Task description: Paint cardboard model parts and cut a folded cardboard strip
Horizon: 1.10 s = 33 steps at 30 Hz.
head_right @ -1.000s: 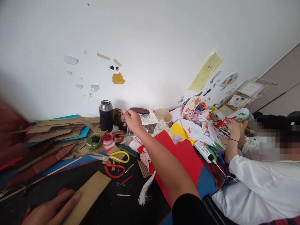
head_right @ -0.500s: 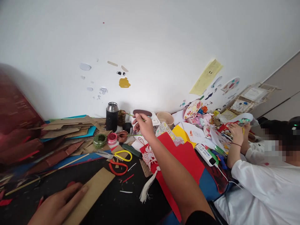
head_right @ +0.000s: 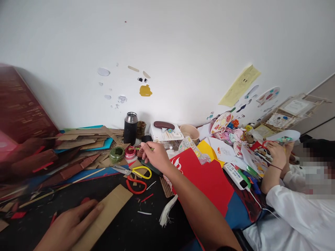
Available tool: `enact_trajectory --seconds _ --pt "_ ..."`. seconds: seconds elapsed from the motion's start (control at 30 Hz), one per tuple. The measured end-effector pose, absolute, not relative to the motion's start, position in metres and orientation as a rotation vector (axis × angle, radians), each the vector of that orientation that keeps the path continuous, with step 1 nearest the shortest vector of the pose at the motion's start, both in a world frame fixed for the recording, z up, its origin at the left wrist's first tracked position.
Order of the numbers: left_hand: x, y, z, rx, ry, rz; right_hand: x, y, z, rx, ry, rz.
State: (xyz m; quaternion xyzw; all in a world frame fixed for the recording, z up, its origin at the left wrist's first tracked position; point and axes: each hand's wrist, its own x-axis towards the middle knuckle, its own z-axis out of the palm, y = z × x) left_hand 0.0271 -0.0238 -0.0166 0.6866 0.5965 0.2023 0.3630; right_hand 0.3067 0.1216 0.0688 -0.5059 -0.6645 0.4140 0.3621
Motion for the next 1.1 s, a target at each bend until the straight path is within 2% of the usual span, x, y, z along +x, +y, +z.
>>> enact_trajectory --seconds 0.47,0.77,1.1 --pt "0.026 -0.026 -0.019 1.768 1.521 0.522 0.267 0.152 0.043 -1.428 -1.994 0.904" --pt "0.025 -0.027 -0.024 1.755 1.53 0.598 0.277 0.144 0.039 -1.438 -1.908 1.064" --pt "0.026 -0.027 -0.019 1.756 1.514 0.565 0.275 0.128 0.024 -1.629 -2.02 0.818"
